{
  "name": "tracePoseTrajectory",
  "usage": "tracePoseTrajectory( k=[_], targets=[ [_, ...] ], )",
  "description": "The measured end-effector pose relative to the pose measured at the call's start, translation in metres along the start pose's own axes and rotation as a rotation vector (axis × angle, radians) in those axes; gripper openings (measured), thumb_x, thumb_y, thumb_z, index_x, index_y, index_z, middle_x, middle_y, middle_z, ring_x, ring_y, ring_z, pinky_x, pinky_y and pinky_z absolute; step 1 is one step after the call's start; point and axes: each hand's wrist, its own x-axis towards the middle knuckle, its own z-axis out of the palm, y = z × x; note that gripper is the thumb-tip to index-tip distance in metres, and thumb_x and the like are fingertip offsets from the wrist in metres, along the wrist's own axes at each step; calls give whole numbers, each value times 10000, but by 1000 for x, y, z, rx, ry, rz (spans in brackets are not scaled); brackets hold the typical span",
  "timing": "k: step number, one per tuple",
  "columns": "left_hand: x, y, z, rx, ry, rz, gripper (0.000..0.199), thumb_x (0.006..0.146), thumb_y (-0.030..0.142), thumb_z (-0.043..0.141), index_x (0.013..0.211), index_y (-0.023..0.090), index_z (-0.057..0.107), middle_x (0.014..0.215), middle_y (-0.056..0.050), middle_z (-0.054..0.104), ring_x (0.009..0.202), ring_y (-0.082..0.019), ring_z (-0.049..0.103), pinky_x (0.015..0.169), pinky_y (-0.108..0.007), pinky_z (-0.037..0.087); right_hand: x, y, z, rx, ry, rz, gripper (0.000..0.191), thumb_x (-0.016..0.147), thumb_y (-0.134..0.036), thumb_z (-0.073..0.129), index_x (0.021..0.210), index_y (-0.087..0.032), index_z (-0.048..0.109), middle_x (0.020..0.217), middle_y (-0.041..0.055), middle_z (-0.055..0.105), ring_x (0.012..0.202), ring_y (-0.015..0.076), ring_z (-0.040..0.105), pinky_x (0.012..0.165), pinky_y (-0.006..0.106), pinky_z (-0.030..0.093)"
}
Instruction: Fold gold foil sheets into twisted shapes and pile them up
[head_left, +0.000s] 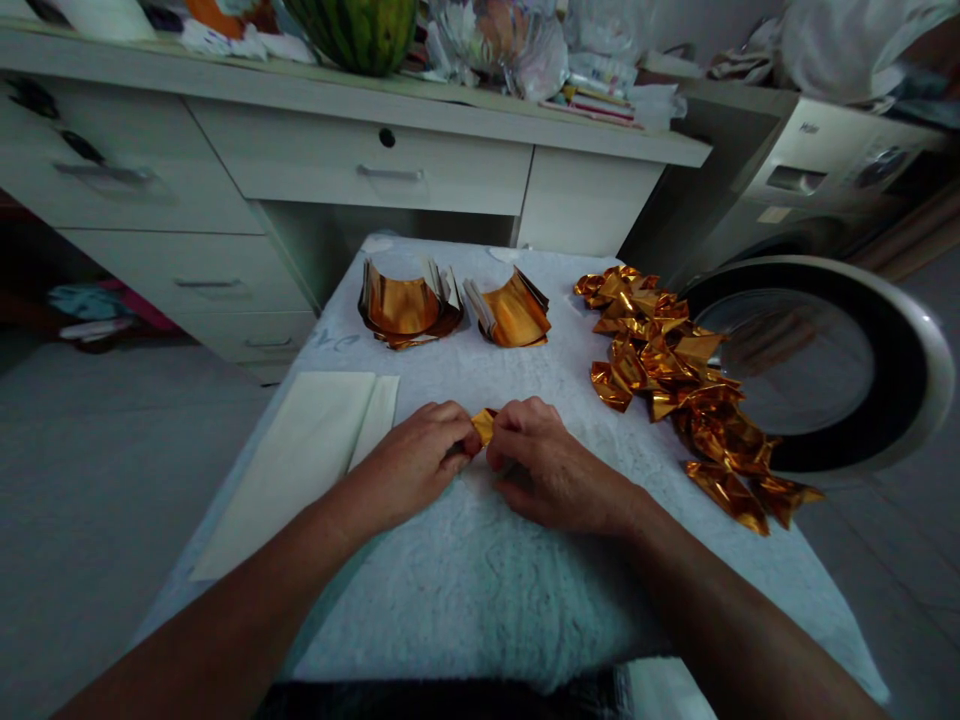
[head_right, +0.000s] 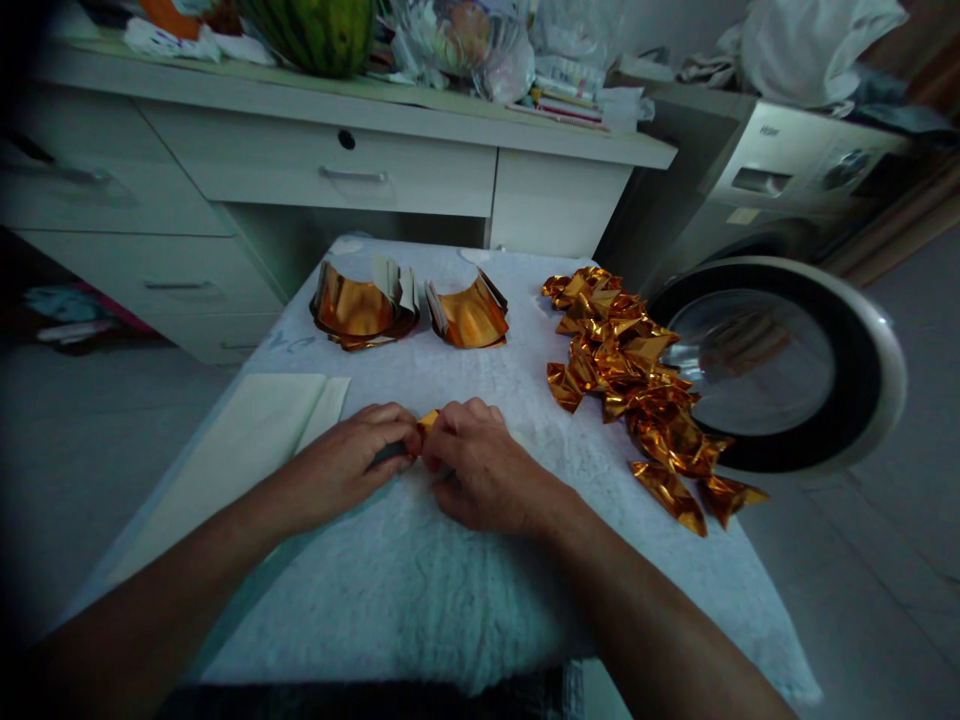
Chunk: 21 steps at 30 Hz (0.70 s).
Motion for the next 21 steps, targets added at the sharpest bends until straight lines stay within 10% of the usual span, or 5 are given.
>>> tracePoseTrajectory(
  k=[21],
  targets=[
    [-2, -6, 3, -60, -16, -3, 115, 823, 92, 536, 818, 193, 592, 936, -29, 555, 976, -208, 546, 887, -363, 437, 1, -3, 11, -305, 22, -189, 105, 894, -184, 546, 878, -177, 650, 938, 69, 613, 907, 217, 457, 821, 379, 320]
  ],
)
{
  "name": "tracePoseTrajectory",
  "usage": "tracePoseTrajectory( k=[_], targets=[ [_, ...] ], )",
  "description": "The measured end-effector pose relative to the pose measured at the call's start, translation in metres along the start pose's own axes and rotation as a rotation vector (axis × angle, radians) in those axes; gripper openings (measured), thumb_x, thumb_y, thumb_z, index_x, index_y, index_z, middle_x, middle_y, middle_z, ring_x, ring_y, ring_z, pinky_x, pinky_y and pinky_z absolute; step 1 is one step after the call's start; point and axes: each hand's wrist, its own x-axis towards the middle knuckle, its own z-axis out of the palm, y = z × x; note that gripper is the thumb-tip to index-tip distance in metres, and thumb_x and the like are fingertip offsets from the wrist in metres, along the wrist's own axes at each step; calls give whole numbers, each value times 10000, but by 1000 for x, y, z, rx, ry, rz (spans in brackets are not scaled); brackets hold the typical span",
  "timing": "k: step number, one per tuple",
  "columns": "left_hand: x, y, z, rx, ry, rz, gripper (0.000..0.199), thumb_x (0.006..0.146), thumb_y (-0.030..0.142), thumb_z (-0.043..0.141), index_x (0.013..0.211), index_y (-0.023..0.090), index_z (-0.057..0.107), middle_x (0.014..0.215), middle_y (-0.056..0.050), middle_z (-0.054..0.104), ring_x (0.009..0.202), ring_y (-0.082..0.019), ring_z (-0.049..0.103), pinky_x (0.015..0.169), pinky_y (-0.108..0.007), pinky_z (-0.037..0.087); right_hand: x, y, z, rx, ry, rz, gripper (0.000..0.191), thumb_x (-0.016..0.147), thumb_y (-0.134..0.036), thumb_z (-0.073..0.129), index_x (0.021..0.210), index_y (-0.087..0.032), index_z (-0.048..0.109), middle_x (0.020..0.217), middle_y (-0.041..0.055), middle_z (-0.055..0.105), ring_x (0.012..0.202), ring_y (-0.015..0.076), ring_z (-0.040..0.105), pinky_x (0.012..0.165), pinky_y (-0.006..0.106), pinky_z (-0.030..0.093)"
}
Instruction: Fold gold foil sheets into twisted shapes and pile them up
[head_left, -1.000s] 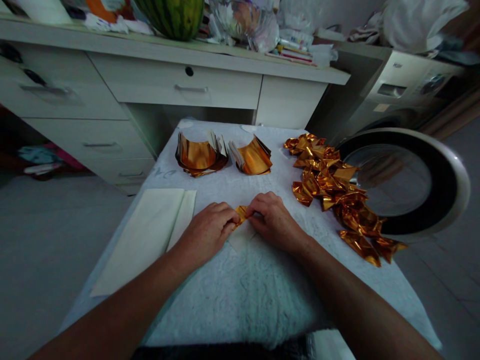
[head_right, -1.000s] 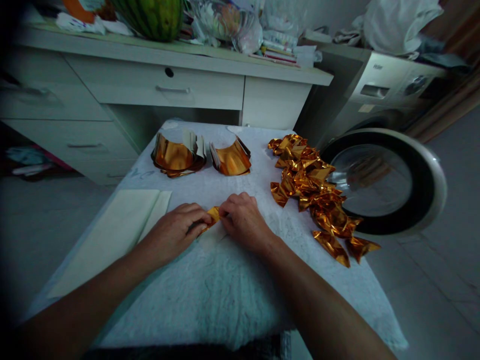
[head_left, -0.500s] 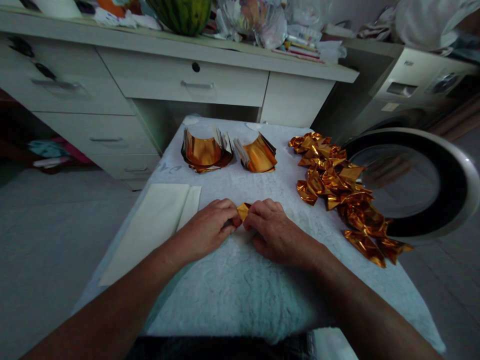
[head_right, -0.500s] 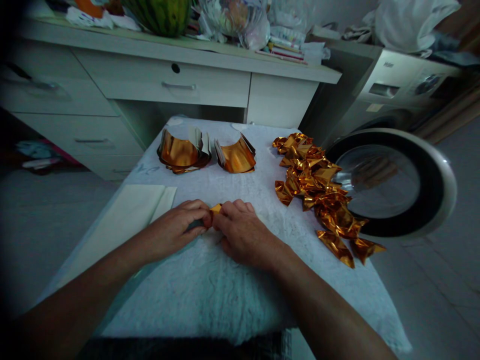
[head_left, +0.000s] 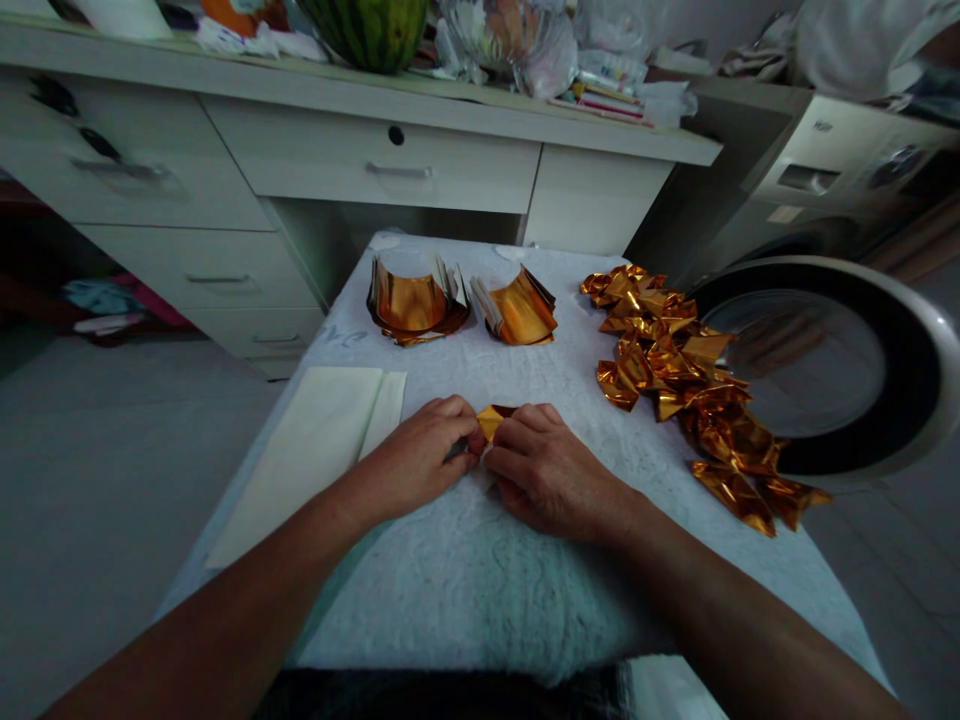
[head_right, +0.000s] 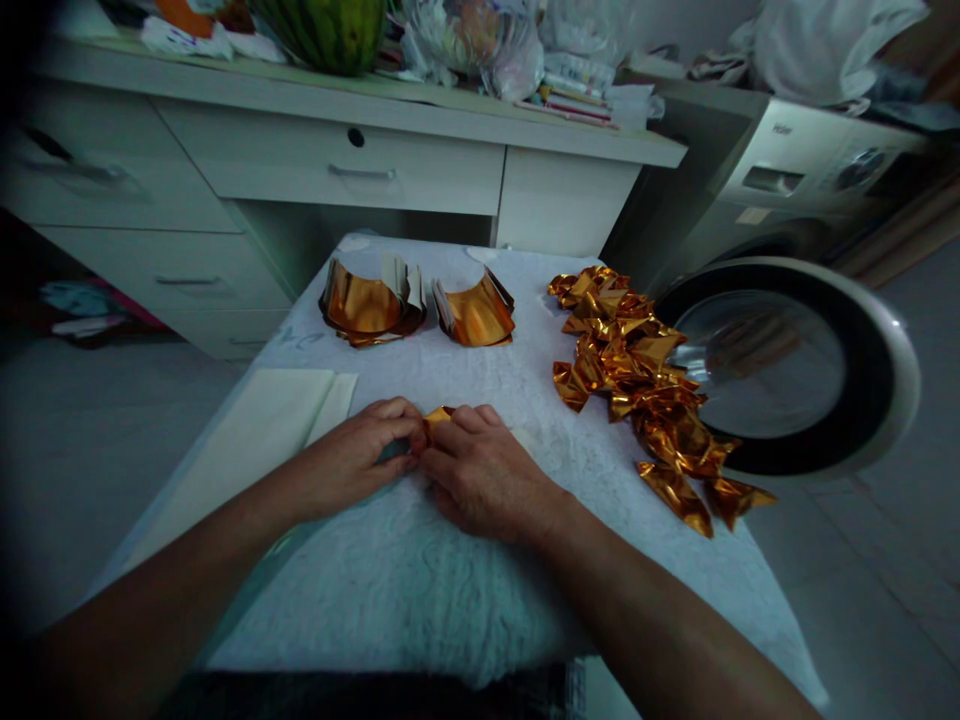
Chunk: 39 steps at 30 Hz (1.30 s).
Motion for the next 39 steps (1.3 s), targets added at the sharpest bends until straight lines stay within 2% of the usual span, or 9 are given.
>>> tracePoseTrajectory(
  k=[5, 10, 18, 22, 28, 33, 36, 39],
  targets=[
    [0, 1, 0, -6, -2, -9, 128, 832, 96, 522, 805, 200, 590, 941, -26, 554, 981, -206, 540, 886, -364, 437, 2, 0, 7, 150, 14, 3, 165, 935, -181, 516, 844, -162, 653, 857, 54, 623, 826, 178, 495, 816, 343, 361],
    [-2, -1, 0, -17, -6, -12, 132, 841, 104, 509, 813, 203, 592, 978, -35, 545, 1011, -210, 527, 921, -384, 430, 4, 1, 8, 324, 65, 178, 125, 918, -151, 568, 863, -146, 681, 802, 42, 639, 811, 165, 538, 779, 296, 393],
    [-3, -1, -1, -66, -9, -17, 158, 820, 80, 479, 818, 204, 576, 988, -32, 544, 1004, -202, 527, 926, -377, 436, 9, -6, 11, 313, 75, 419, 101, 854, -123, 597, 768, -157, 637, 767, 29, 607, 773, 155, 530, 746, 292, 402],
    [-3, -2, 0, -37, 14, -35, 128, 814, 90, 504, 823, 205, 560, 965, -28, 547, 993, -206, 528, 903, -374, 439, 9, -6, 15, 300, 78, 440, 72, 825, -117, 606, 770, -159, 627, 777, 28, 613, 785, 157, 534, 759, 298, 400],
    [-3, -2, 0, 7, 7, -46, 118, 822, 105, 508, 828, 202, 575, 968, -35, 551, 997, -217, 524, 904, -385, 432, 14, -8, 15, 230, 28, 500, 113, 865, -150, 582, 769, -146, 640, 792, 51, 639, 790, 171, 551, 765, 315, 403],
    [-3, 2, -3, 11, -20, -46, 177, 920, 198, 434, 813, 202, 575, 946, -42, 549, 976, -216, 521, 907, -397, 436, 18, -12, 11, 206, -5, 531, 110, 857, -145, 582, 770, -138, 649, 803, 61, 649, 799, 177, 560, 769, 315, 408],
    [-4, 1, -2, 17, -11, -51, 84, 892, 228, 513, 830, 206, 566, 967, -40, 551, 999, -224, 513, 901, -399, 438, 18, -11, 11, 208, -2, 530, 101, 849, -145, 586, 767, -140, 646, 802, 60, 647, 801, 176, 559, 774, 316, 410],
    [-5, 0, 0, 17, -8, -50, 21, 848, 187, 560, 841, 207, 562, 987, -37, 550, 1017, -227, 508, 904, -399, 433, 17, -11, 13, 218, 10, 522, 106, 846, -137, 571, 766, -146, 641, 797, 56, 646, 800, 175, 560, 782, 320, 412]
  ],
)
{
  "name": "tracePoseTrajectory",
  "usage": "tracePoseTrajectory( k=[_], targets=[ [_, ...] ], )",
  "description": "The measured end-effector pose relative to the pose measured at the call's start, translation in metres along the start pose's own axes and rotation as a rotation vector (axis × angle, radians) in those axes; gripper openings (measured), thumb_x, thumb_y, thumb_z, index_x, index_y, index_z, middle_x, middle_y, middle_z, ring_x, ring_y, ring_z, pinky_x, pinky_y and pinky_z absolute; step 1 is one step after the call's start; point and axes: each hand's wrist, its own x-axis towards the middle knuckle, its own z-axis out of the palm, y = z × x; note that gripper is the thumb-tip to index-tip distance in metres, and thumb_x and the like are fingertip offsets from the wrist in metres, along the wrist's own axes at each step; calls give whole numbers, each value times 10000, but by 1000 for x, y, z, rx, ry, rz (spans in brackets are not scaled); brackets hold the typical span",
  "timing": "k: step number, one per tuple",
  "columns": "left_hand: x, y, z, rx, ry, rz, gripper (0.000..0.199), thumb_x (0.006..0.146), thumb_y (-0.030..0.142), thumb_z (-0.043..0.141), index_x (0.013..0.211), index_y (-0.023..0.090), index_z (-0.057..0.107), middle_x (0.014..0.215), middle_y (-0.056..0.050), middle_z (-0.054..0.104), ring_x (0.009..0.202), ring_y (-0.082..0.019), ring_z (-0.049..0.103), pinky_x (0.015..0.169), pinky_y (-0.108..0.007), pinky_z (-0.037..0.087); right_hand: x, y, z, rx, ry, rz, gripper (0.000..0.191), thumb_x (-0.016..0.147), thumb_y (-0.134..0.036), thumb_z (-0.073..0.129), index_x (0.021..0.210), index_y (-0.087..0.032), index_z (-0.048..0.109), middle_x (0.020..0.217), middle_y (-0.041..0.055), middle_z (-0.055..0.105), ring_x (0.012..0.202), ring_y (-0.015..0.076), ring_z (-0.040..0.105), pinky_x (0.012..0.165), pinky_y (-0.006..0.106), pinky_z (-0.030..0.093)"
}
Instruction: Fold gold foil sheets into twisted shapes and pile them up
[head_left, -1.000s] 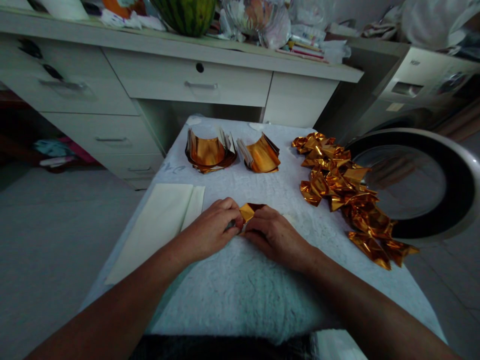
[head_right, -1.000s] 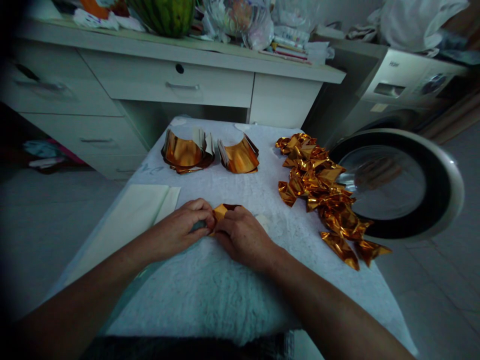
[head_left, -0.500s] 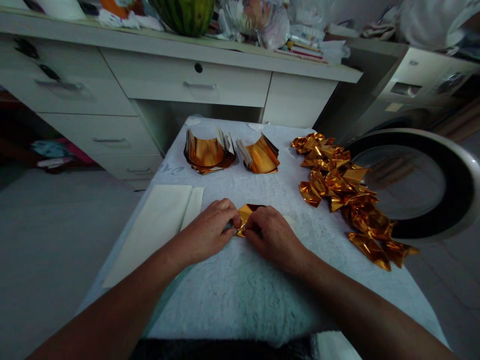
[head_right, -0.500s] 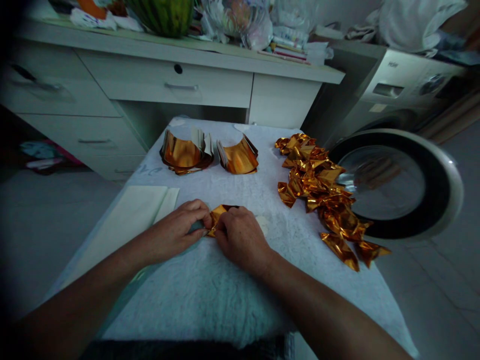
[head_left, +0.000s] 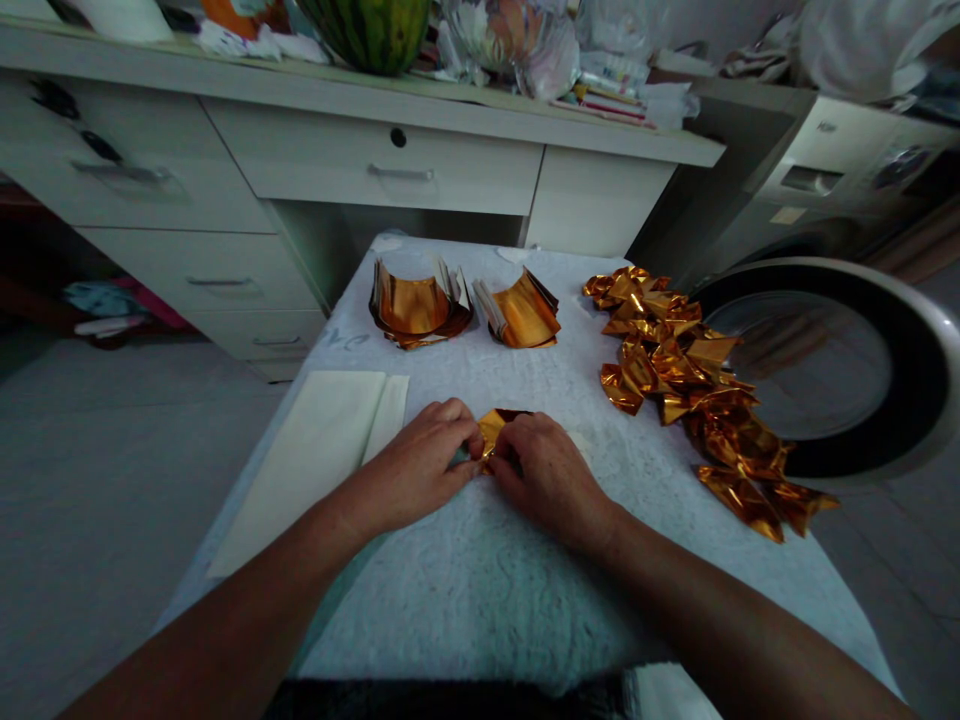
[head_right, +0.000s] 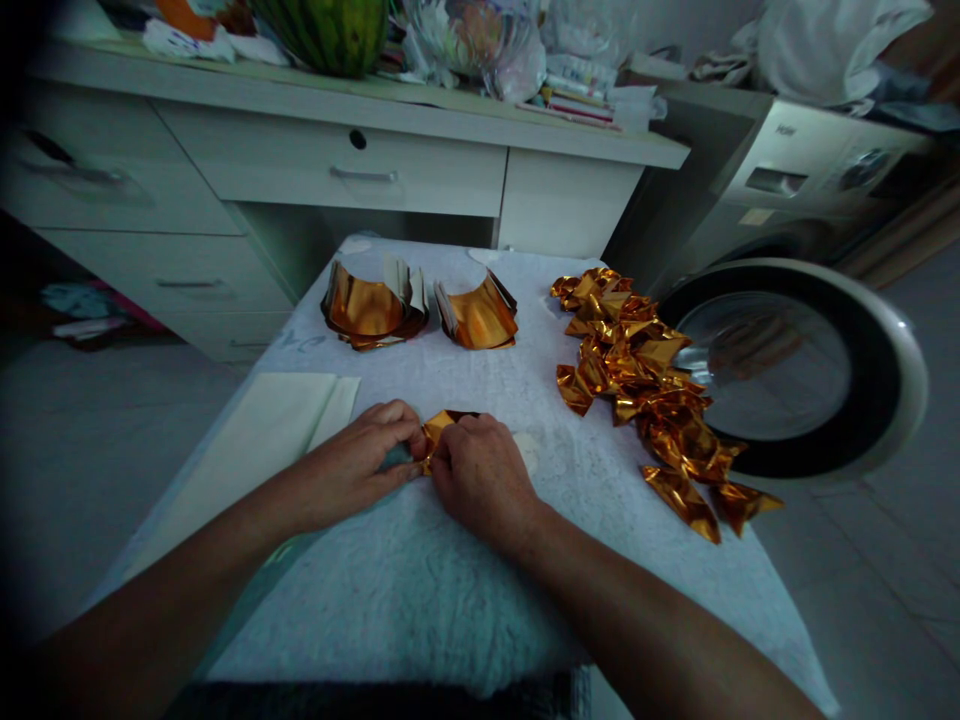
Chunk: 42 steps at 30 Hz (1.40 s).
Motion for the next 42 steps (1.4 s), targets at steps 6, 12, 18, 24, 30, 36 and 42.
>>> tracePoseTrajectory(
  k=[6, 12, 18, 24, 30, 36, 42],
  targets=[
    [1, 1, 0, -7, 2, -4, 62, 838, 149, 550, 836, 210, 559, 973, -34, 549, 1011, -229, 509, 903, -405, 435, -1, 0, 1, -27, 18, -6, 111, 843, -153, 553, 755, -156, 622, 785, 61, 641, 782, 185, 556, 759, 332, 415],
    [2, 1, -2, -9, -8, 18, 90, 848, 129, 511, 844, 200, 565, 971, -38, 544, 1000, -223, 515, 905, -400, 433, 0, -1, 2, -20, 21, -6, 78, 840, -158, 560, 769, -162, 592, 797, 59, 637, 795, 189, 556, 769, 336, 412],
    [3, 0, -3, -18, -31, 25, 206, 929, 154, 390, 804, 197, 548, 937, -37, 530, 952, -204, 510, 886, -383, 434, -2, 0, 2, -12, 39, 1, 71, 842, -182, 574, 774, -177, 556, 801, 56, 633, 788, 193, 551, 744, 336, 408],
    [3, -1, -2, 2, -8, 15, 49, 875, 187, 527, 849, 208, 563, 973, -38, 548, 998, -222, 509, 897, -393, 436, -2, 1, 2, -28, 35, -18, 60, 845, -181, 555, 785, -180, 559, 814, 61, 626, 804, 201, 548, 748, 343, 414],
    [2, -1, 2, 23, 4, -3, 39, 854, 180, 567, 827, 207, 572, 972, -39, 556, 998, -235, 509, 890, -400, 432, -3, -3, 1, -75, 17, -10, 87, 876, -189, 523, 803, -169, 567, 847, 78, 632, 835, 213, 550, 791, 357, 421],
    [3, 1, 2, 66, -15, 7, 146, 853, 166, 548, 975, 231, 598, 996, -40, 562, 993, -243, 490, 885, -403, 429, -6, -5, 1, -89, 25, 2, 109, 877, -222, 543, 968, -164, 555, 971, 93, 656, 924, 250, 562, 818, 388, 403],
    [5, 1, 4, 81, -12, -16, 119, 830, 151, 550, 920, 213, 597, 981, -48, 568, 965, -246, 489, 859, -404, 430, -10, -4, -1, -135, 15, -32, 192, 890, -186, 517, 1081, -194, 520, 1043, 84, 652, 969, 254, 561, 819, 395, 377]
  ],
)
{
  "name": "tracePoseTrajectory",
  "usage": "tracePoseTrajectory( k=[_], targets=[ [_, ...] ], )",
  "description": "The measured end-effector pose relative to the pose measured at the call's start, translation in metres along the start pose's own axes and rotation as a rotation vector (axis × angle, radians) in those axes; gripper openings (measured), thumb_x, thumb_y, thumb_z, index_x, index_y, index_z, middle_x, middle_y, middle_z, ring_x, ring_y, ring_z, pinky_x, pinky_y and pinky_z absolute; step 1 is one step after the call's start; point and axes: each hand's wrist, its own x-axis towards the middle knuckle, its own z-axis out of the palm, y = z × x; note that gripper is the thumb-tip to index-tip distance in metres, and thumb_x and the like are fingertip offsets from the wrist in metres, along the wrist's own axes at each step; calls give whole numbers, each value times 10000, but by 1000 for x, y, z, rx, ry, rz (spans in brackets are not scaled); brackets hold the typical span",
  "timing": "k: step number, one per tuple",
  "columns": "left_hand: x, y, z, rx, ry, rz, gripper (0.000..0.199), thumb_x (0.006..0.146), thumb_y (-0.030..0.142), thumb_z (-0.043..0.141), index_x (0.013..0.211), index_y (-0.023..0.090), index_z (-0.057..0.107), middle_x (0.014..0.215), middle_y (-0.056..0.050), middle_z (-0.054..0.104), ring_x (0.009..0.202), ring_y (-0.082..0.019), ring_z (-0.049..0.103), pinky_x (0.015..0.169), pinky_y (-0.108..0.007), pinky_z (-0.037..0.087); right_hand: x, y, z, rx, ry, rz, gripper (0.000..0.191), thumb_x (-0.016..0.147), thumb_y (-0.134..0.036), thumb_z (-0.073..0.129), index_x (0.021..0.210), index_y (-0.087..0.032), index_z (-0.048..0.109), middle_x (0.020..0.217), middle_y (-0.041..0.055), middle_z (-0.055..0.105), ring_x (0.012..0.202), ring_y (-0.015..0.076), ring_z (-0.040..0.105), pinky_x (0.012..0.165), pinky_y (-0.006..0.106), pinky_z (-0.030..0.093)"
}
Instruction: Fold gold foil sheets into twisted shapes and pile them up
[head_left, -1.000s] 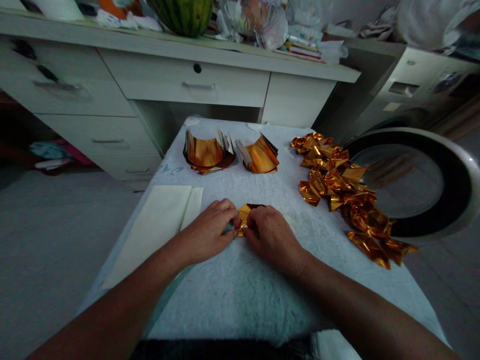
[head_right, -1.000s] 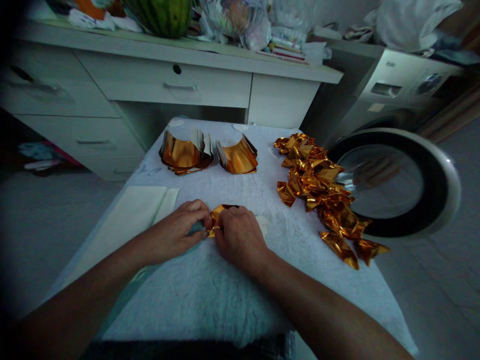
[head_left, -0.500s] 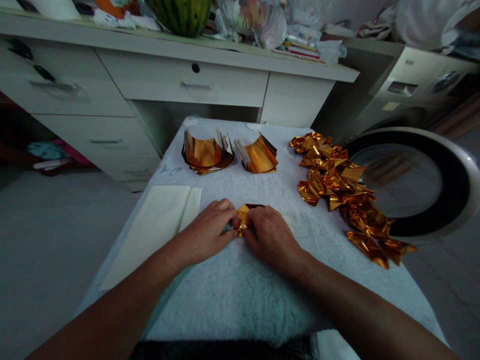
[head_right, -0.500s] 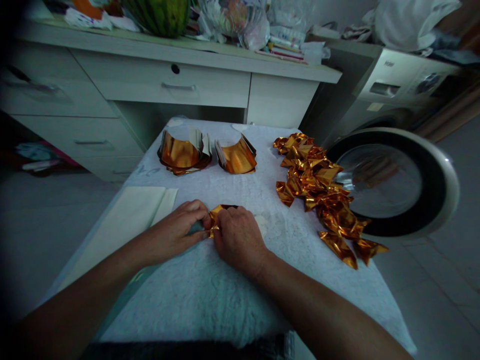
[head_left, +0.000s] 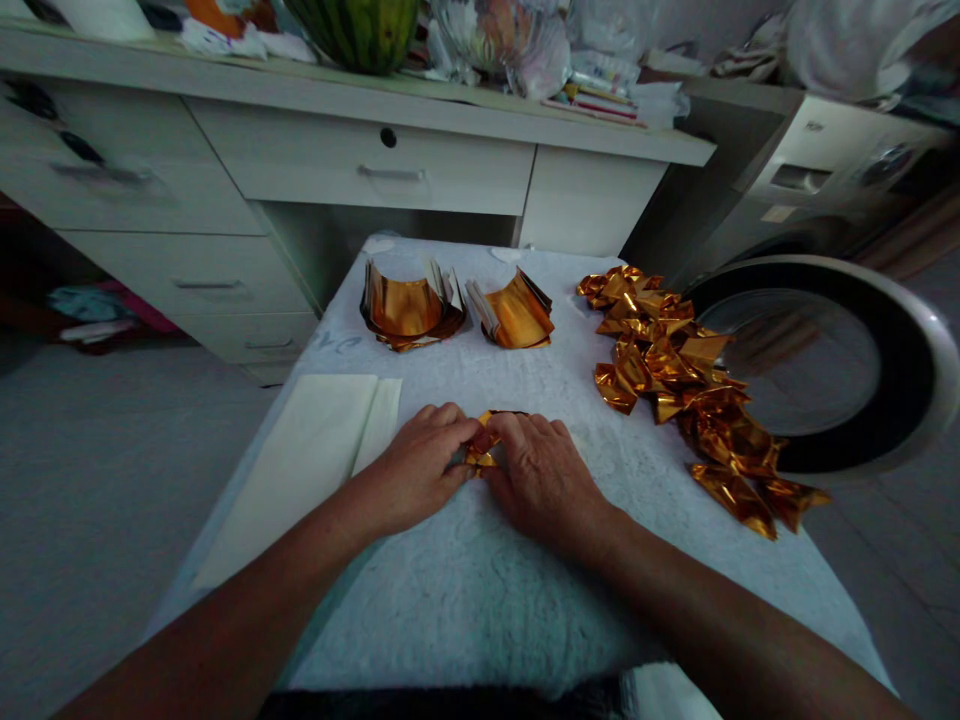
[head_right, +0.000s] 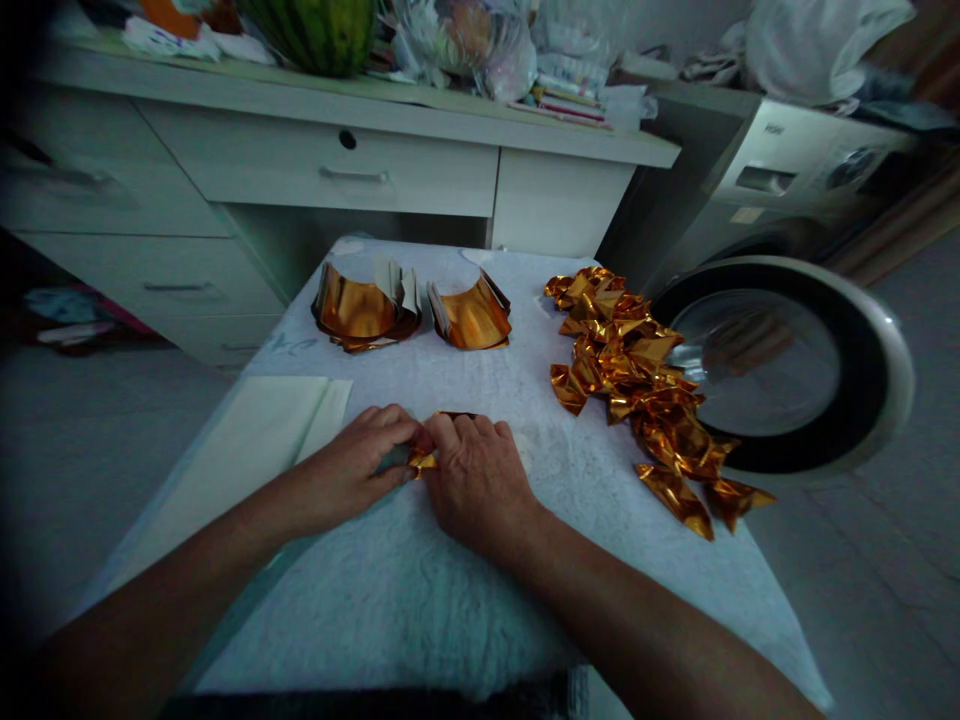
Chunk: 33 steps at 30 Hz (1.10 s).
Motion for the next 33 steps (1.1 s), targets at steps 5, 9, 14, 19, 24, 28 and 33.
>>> tracePoseTrajectory(
  k=[5, 9, 14, 19, 24, 28, 33],
  targets=[
    [-1, -1, 2, -16, 22, -4, 156, 818, 150, 542, 947, 220, 594, 1002, -43, 570, 988, -248, 486, 879, -409, 428, -5, 8, -2, -64, 7, -53, 313, 908, -175, 500, 1216, -230, 490, 1092, 92, 615, 927, 239, 544, 783, 379, 363],
    [-1, 1, 0, -36, 2, -17, 167, 809, 135, 536, 944, 217, 589, 1014, -47, 564, 1004, -254, 486, 902, -427, 420, -7, 15, -7, -129, -1, -91, 442, 885, -177, 542, 1308, -267, 453, 1044, 85, 579, 887, 230, 526, 763, 364, 353],
    [-1, 3, -2, -54, -9, -21, 187, 808, 119, 520, 951, 216, 590, 1009, -48, 562, 1010, -253, 483, 910, -429, 408, -7, 24, -19, -64, -4, -164, 522, 837, -142, 560, 1332, -260, 443, 1031, 82, 564, 897, 230, 516, 786, 368, 370],
    [-3, 1, -2, -48, -15, 9, 228, 809, 105, 501, 975, 232, 594, 1024, -37, 564, 1023, -249, 481, 899, -415, 404, 4, 41, -21, 244, 160, -124, 398, 803, -99, 499, 1194, -173, 498, 1011, 79, 579, 898, 207, 520, 814, 350, 418],
    [-4, 4, -2, -29, 7, 9, 193, 822, 110, 503, 947, 227, 593, 991, -31, 569, 990, -239, 489, 874, -399, 405, 17, 50, -12, 206, 204, -19, 216, 939, -176, 428, 1030, -140, 621, 946, 99, 582, 924, 223, 515, 860, 371, 399],
    [-3, 6, 3, -6, 63, -14, 58, 851, 192, 548, 897, 215, 576, 961, -35, 567, 960, -242, 498, 854, -405, 408, 21, 45, -6, 157, 132, 38, 243, 964, -176, 425, 861, -157, 644, 859, 72, 573, 864, 203, 505, 820, 343, 379],
    [-2, 6, 9, 15, 190, -58, 199, 802, 182, 603, 988, 211, 542, 1058, -47, 559, 1025, -255, 482, 895, -418, 413, 23, 44, -1, 159, 137, 75, 12, 850, -174, 606, 848, -164, 612, 876, 63, 574, 856, 211, 498, 792, 344, 379]
  ],
)
